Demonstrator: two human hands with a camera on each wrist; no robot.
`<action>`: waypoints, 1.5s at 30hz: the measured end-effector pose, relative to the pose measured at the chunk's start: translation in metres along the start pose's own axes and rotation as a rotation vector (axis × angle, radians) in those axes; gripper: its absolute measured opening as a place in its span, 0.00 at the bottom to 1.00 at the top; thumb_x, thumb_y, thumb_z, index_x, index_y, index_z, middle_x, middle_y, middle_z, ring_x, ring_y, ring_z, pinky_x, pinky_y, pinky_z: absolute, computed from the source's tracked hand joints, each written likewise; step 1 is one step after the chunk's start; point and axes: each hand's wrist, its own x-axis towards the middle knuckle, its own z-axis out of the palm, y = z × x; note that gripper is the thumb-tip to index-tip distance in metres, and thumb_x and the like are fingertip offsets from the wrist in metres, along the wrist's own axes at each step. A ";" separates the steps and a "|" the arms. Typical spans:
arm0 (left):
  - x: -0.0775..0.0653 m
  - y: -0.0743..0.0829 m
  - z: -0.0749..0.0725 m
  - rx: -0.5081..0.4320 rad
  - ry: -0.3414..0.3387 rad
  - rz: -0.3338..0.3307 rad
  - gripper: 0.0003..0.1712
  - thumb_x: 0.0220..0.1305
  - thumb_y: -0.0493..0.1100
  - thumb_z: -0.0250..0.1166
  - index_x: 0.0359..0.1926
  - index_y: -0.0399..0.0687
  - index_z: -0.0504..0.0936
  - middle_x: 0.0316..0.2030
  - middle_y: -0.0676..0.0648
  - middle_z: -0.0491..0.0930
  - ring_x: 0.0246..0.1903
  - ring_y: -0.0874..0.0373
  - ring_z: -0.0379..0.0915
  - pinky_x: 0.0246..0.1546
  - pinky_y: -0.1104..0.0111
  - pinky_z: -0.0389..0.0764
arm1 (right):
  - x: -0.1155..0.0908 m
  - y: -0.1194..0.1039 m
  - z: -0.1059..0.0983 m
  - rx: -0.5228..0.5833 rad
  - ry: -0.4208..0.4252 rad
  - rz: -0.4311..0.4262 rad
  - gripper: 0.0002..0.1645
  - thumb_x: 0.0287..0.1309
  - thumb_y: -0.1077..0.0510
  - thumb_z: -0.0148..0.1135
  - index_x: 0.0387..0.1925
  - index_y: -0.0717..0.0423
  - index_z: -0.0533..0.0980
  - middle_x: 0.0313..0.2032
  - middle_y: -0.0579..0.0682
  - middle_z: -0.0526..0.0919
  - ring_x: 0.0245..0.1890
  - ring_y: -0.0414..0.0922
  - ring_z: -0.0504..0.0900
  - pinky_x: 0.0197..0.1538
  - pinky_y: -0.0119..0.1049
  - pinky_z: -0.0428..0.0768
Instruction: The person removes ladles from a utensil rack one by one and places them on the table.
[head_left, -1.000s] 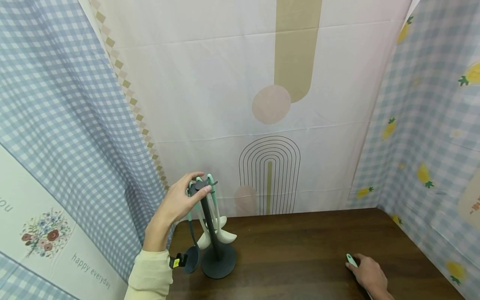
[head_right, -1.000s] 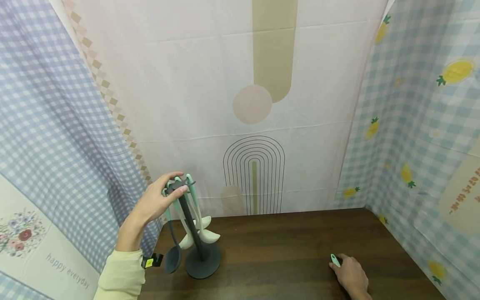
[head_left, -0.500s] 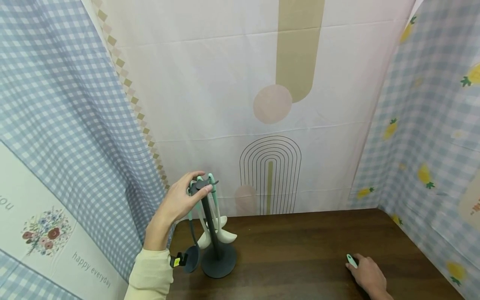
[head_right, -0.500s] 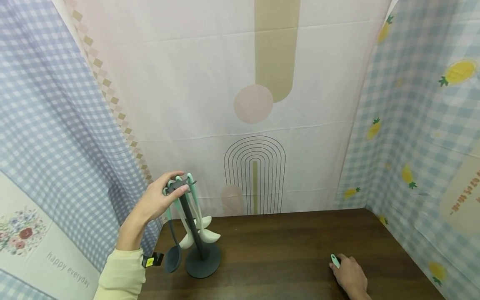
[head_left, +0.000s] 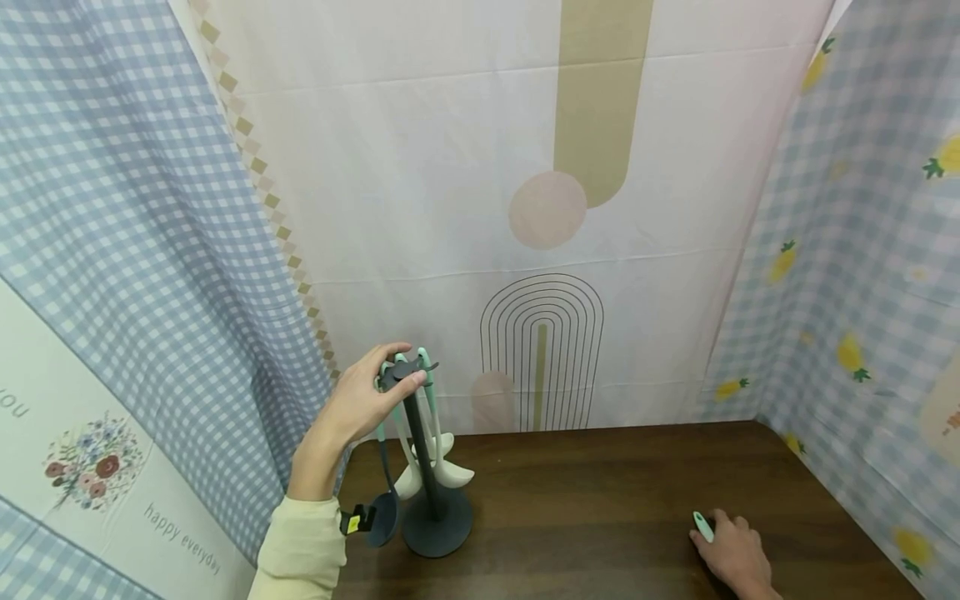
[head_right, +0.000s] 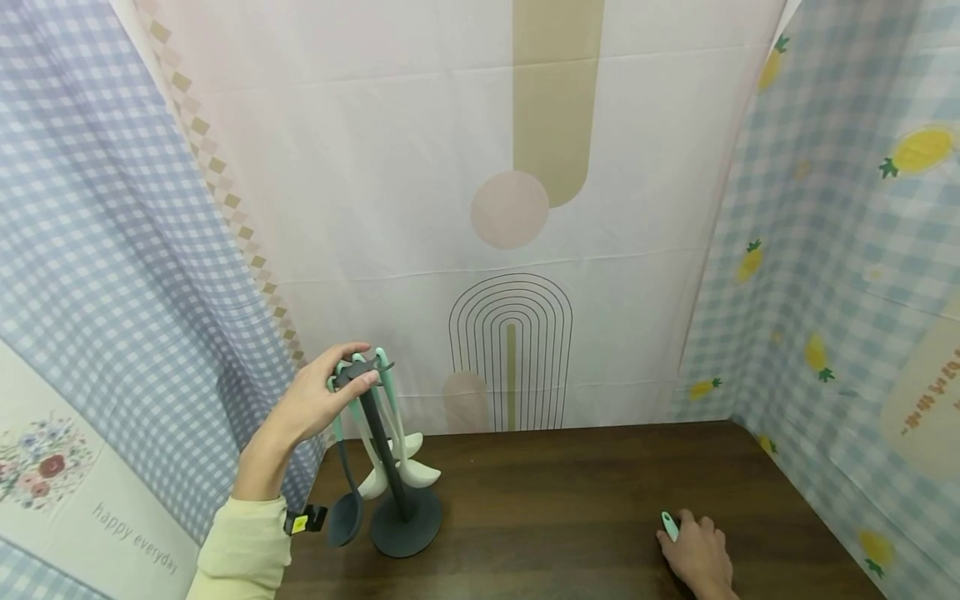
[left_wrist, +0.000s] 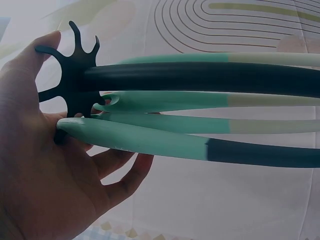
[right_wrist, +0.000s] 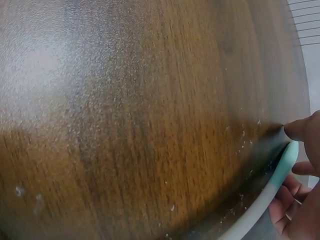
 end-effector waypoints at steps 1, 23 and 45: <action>0.000 0.000 0.000 0.000 0.000 0.001 0.40 0.72 0.71 0.60 0.77 0.61 0.68 0.75 0.48 0.68 0.74 0.41 0.64 0.68 0.37 0.67 | 0.000 0.000 0.000 -0.003 -0.004 0.005 0.46 0.66 0.39 0.68 0.61 0.79 0.70 0.42 0.72 0.77 0.43 0.70 0.77 0.40 0.61 0.78; 0.000 0.000 -0.002 0.014 -0.011 0.021 0.41 0.72 0.71 0.59 0.78 0.59 0.68 0.75 0.47 0.69 0.74 0.39 0.64 0.67 0.36 0.67 | -0.024 -0.070 -0.029 -0.207 0.351 -0.278 0.68 0.59 0.13 0.50 0.78 0.64 0.63 0.69 0.78 0.65 0.67 0.78 0.61 0.57 0.82 0.61; -0.014 0.042 0.008 0.124 0.147 -0.208 0.62 0.62 0.75 0.68 0.76 0.32 0.60 0.68 0.34 0.63 0.63 0.37 0.67 0.65 0.44 0.71 | -0.034 -0.140 -0.066 -0.132 0.445 -0.407 0.67 0.59 0.15 0.55 0.85 0.51 0.54 0.79 0.71 0.54 0.79 0.72 0.48 0.69 0.80 0.45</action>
